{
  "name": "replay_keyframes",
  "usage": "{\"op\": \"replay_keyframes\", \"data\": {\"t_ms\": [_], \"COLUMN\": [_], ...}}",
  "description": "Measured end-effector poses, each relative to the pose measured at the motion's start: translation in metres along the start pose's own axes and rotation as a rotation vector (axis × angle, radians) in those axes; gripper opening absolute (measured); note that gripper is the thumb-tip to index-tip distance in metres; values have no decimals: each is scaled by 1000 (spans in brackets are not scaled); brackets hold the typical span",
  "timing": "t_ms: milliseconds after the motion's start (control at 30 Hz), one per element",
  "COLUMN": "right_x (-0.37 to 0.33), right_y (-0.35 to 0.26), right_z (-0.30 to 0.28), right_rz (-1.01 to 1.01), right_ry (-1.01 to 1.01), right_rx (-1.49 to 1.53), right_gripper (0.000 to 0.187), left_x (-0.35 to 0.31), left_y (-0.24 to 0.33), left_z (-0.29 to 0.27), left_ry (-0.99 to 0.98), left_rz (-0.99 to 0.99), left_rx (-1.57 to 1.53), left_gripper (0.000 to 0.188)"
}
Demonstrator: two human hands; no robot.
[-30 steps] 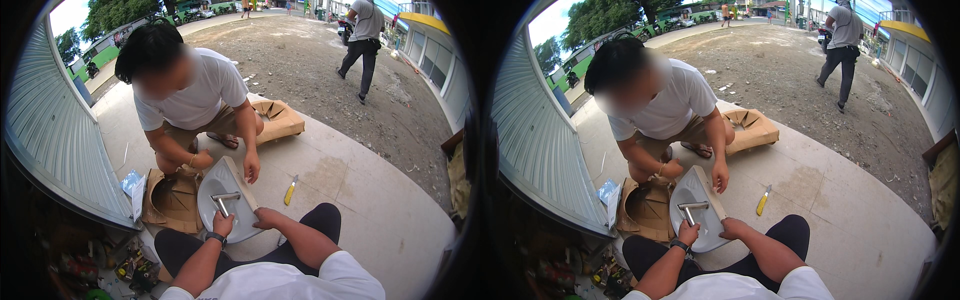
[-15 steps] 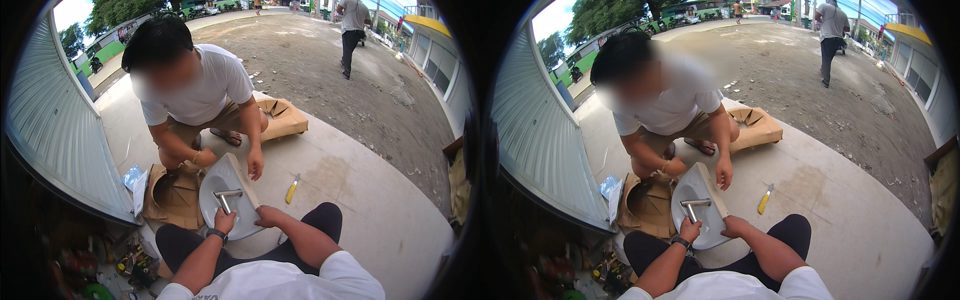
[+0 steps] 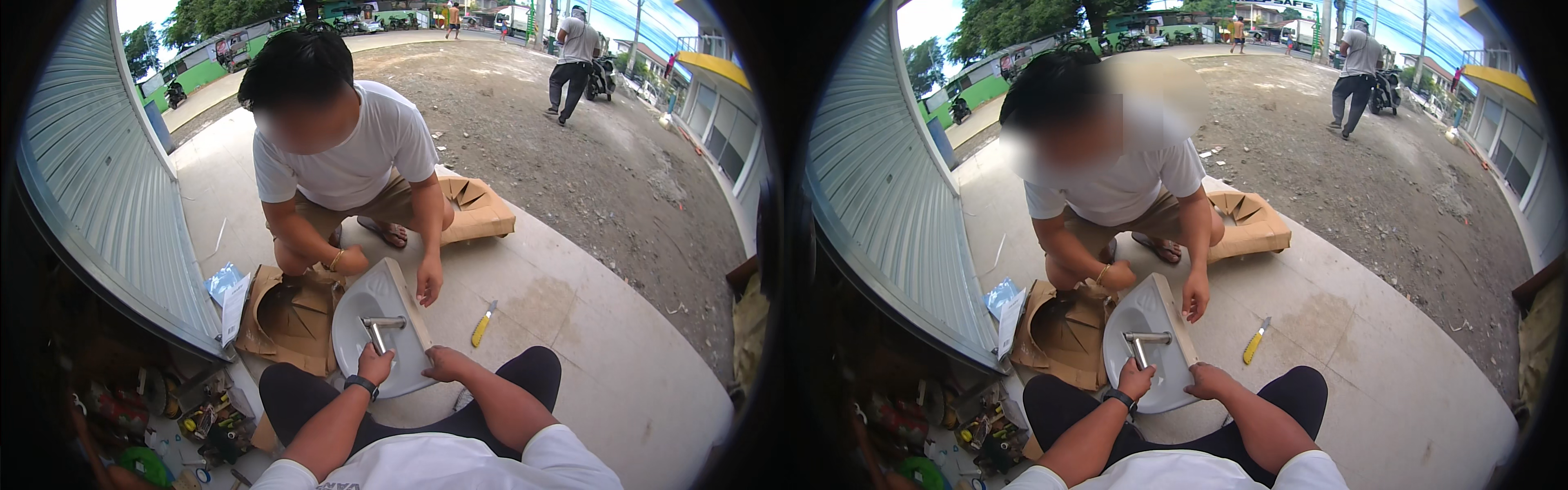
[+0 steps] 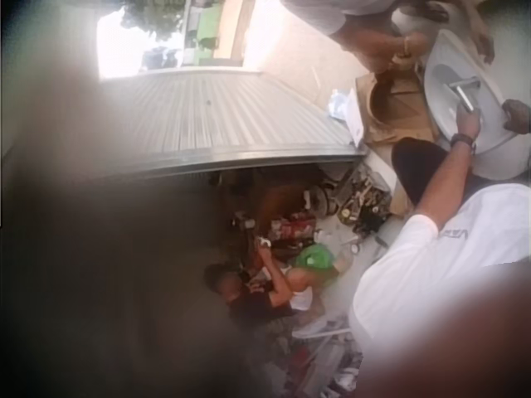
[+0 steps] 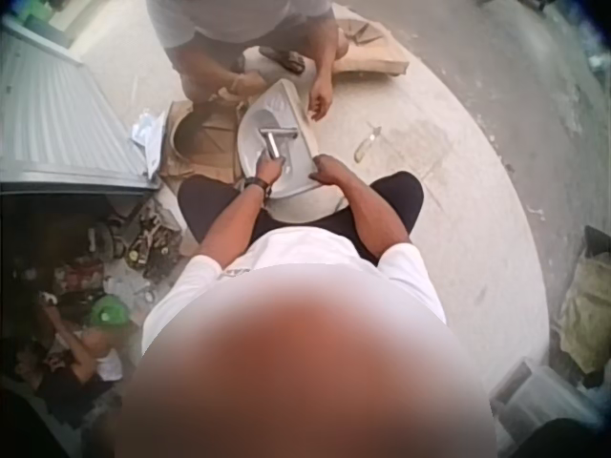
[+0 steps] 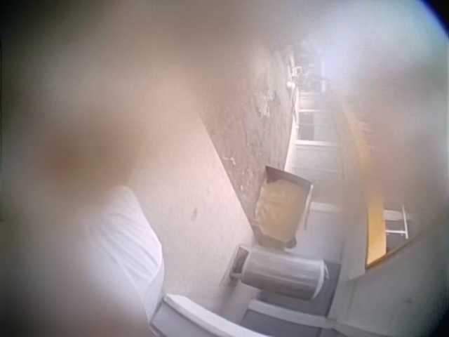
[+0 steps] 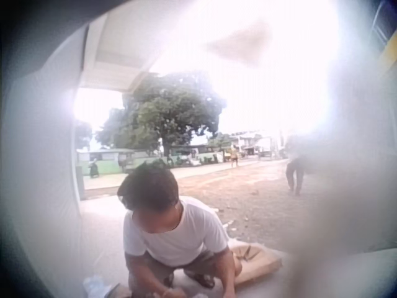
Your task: The person assembles a bathroom sink by attaching a faucet to the basin, unpacking a drain assembly, and handling a cardboard box and instruction sheet. The person sits on the floor and works with the sink, faucet, and drain parts.
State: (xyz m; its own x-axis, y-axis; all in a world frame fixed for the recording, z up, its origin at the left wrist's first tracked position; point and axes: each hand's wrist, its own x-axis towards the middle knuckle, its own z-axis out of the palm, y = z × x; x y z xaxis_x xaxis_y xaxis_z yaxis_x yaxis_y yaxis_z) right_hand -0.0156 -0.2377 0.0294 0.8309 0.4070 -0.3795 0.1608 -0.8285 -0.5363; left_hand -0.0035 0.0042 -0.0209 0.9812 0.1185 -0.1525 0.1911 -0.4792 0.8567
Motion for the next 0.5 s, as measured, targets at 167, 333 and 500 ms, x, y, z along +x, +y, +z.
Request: {"op": "replay_keyframes", "data": {"t_ms": [167, 333, 500], "right_x": [-2, -5, -8], "right_y": [0, -4, -19], "right_z": [0, -8, -14], "right_rz": [-2, -4, 35], "right_ry": [-6, 0, -12], "right_rx": [-8, 7, 105], "right_gripper": [60, 65, 64], "left_x": [-2, -10, -14], "left_y": [9, 25, 37], "left_z": [-3, -8, -8], "left_ry": [-24, -22, -28], "left_rz": [-29, -55, -182], "left_rx": [-4, 59, -23], "left_gripper": [33, 42, 47]}}
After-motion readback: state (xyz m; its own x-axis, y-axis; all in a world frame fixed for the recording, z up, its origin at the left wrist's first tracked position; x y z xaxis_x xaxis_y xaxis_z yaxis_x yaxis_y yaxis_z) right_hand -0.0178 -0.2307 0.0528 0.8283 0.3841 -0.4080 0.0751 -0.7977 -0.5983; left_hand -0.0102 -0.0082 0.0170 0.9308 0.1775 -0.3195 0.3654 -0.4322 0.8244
